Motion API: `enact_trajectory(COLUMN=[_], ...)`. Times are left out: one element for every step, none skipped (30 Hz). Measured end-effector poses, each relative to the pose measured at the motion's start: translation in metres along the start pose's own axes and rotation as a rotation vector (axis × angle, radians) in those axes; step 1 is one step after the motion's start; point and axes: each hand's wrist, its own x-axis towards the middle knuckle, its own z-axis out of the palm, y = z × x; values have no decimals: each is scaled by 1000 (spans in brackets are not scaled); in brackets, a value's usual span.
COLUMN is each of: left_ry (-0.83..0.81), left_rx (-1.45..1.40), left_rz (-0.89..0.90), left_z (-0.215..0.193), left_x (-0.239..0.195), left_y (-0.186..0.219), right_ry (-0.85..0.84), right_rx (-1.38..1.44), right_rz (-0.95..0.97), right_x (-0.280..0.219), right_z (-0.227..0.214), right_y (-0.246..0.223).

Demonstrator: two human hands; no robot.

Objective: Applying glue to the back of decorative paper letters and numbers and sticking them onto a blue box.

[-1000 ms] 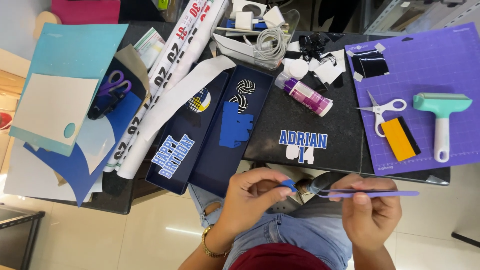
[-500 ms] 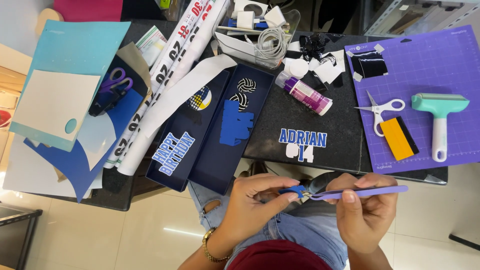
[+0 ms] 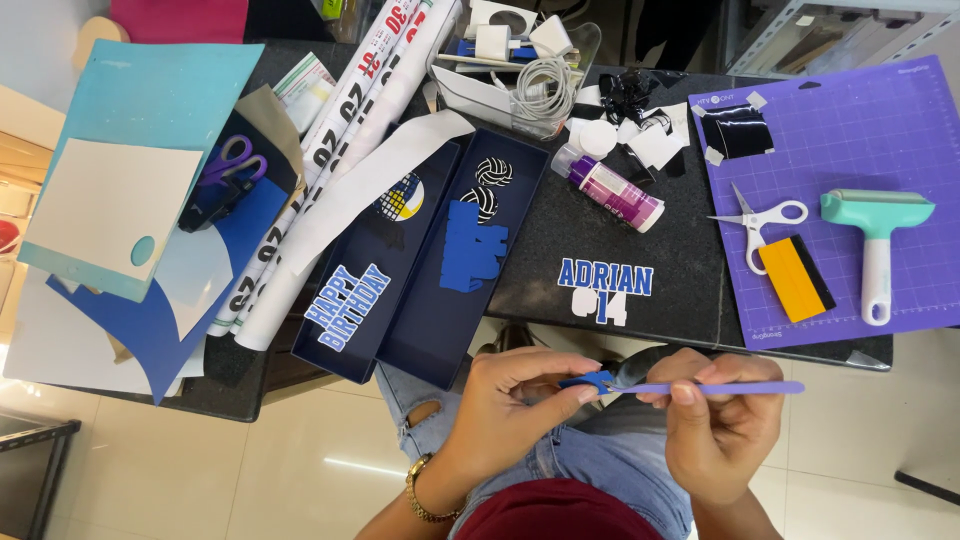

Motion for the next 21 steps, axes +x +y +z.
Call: enact_trajectory(left_ry=[0, 3, 7, 7, 83, 158, 157, 54, -51, -55, -100, -144, -146, -27, 94, 92, 145, 198, 196, 194, 192], left_rx=[0, -21, -43, -43, -5, 32, 33, 6, -19, -18, -198, -379, -379, -468, -557, -558, -595, -630, -633, -583, -533], left_rz=[1, 14, 27, 27, 53, 79, 84, 28, -29, -25, -104, -184, -175, -268, -361, -352, -494, -635, -629, -667, -704], left_z=[0, -1, -1, -1, -1, -1, -1, -1, -1, 6, 15, 23, 28, 33, 38, 37, 37, 36, 34, 32, 30], left_x=[0, 1, 1, 1, 2, 3, 0, -3, -7, -10, -14, -17, -15, -12, -9, -3, 4, 11, 16, 22, 28], left_y=[-1, -2, -3, -7, -11, -14, -15, -15, -16, -17, -20, -22, -30, -39, -47, -47, -46, -46, -48, -51, -53], right_ry=[0, -37, -72, -73, -124, -174, -173, -287, -400, -397, -415, -434, -433, -427, -420, -419, -382, -345, -345, -320, -294], right_rx=[0, -35, -70, -70, -248, -430, -429, -517, -607, -609, -600, -588, -590, -641, -692, -693, -715, -736, -737, -761, -785], right_rz=[-1, -102, -204, -204, -502, -799, -804, -896, -984, -987, -1121, -1255, -1264, -1259, -1254, -1262, -1191, -1119, -1126, -1097, -1068], right_x=[3, 5, 8, 7, 7, 8, 8, 8, 7, 14, 21, 28, 28, 29, 30, 27, 24, 21, 19, 17, 15], right_z=[2, 4, 5, -4, -13, -22, -23, -25, -27, -21, -15, -9, -11, -13, -14, -11, -9, -7, -7, -8, -9], right_y=[-1, -2, -3, 4, 12, 19, 13, 7, 1, 6, 11, 16, 23, 31, 38, 47, 55, 64, 70, 76, 82])
